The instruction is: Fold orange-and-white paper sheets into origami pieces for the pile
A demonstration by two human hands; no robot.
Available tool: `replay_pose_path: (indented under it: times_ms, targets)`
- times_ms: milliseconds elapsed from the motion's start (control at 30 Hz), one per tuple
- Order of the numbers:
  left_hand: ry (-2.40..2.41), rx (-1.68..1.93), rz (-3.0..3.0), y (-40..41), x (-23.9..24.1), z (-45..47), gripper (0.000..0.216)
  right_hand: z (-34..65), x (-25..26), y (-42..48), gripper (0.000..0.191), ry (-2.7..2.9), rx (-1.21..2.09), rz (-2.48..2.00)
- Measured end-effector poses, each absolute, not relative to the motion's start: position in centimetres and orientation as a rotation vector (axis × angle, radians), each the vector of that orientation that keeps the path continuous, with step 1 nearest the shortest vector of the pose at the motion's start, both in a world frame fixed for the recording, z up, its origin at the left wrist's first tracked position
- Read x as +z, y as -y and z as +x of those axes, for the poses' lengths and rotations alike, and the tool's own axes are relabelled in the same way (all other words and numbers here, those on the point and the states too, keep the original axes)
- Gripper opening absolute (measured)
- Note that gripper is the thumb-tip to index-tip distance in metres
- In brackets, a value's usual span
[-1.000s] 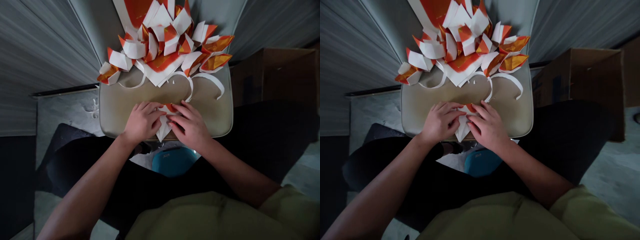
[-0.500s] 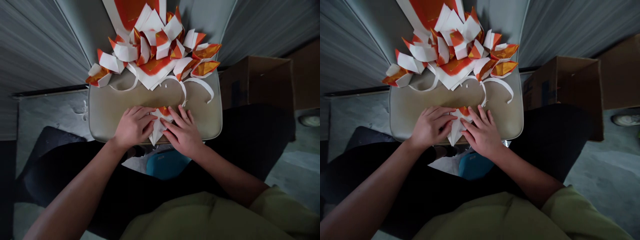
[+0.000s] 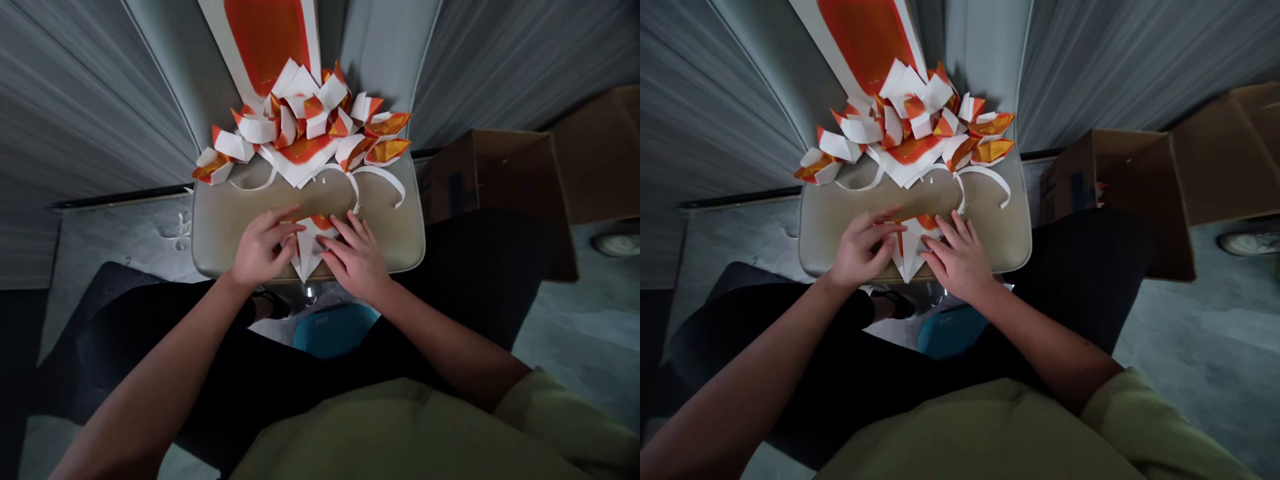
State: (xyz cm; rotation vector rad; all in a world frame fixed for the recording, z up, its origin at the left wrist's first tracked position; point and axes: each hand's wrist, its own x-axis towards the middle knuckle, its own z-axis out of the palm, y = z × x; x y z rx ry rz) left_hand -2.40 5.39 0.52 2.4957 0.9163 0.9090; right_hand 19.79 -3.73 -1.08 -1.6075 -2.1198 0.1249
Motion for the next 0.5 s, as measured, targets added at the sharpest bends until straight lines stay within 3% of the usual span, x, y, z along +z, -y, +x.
replay_pose_path:
  times_ms: [167,500]
  targets:
    - [-1.254,1.183,2.384,-5.5,-0.1,-3.1,0.022,19.8,-1.1,3.5,0.032,2.100,0.111,-1.604]
    - [-1.176,0.608,2.741,-2.3,-0.5,-4.7,0.031,19.7,-0.9,2.4,0.032,2.221,0.171,-1.472]
